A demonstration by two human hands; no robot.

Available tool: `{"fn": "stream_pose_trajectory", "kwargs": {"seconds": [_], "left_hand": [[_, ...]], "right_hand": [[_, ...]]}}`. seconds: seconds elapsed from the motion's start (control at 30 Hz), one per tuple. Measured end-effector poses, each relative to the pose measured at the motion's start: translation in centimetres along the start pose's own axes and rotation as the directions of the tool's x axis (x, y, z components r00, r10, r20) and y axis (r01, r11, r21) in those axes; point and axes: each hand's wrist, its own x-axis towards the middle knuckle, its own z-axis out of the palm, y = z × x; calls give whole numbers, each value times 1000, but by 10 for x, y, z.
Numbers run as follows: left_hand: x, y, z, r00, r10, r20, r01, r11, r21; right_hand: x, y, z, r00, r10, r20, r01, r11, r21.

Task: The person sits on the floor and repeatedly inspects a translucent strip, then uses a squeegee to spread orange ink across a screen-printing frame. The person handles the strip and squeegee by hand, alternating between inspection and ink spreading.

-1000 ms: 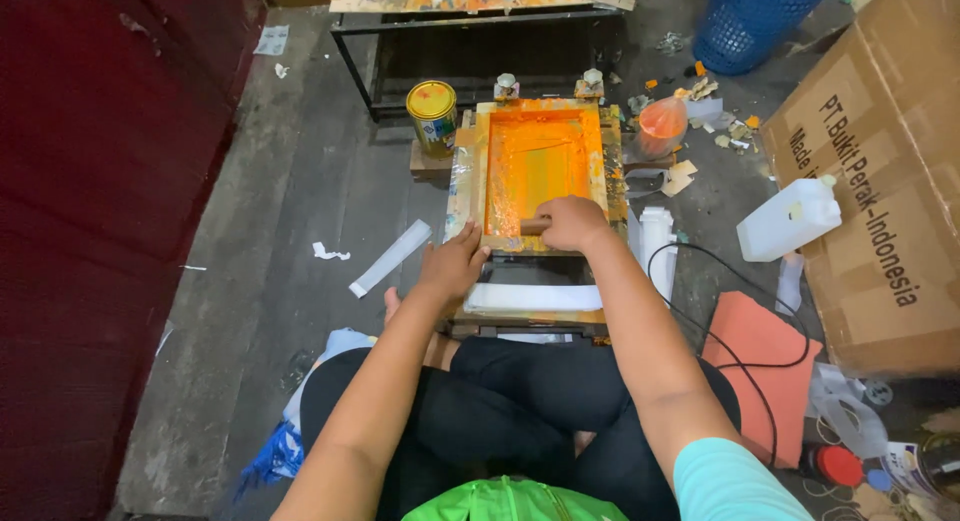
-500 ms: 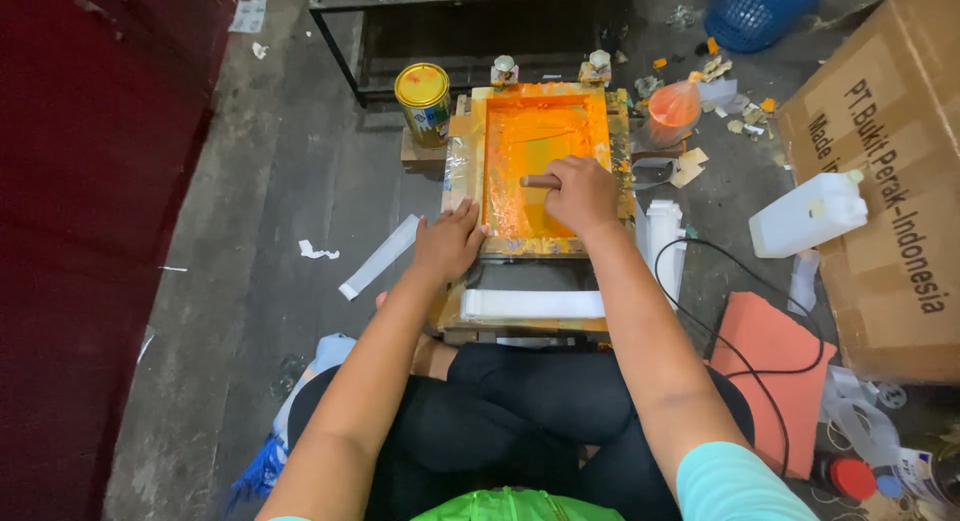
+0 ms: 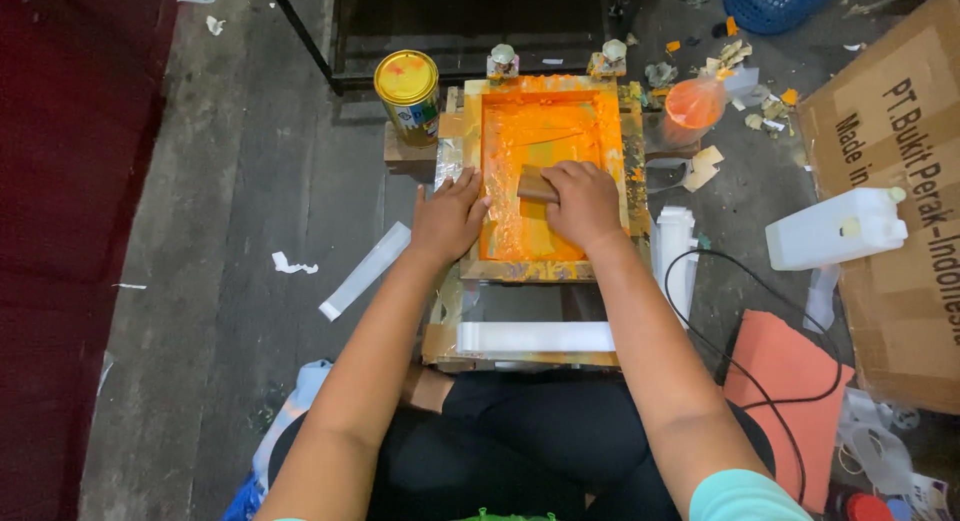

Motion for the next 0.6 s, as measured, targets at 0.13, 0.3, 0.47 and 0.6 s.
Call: {"fn": "stream_pose_trajectory", "kwargs": {"seconds": [0.13, 0.3, 0.47, 0.6], "left_hand": [[-11, 5, 2, 1000, -27, 8, 26, 999, 35], [-45, 14, 11, 996, -79, 41, 78, 996, 35], [-90, 28, 8, 992, -95, 78, 91, 995, 47], [-115, 33, 12, 989, -113, 92, 109, 993, 45]], "right_hand": [[-2, -11, -21, 995, 51, 83, -56, 997, 51], [-23, -32, -53, 958, 109, 264, -144, 982, 118], [-41, -57, -83, 937, 93, 336, -156, 974, 166], [-45, -65, -97, 974, 90, 206, -143, 955, 261]]}}
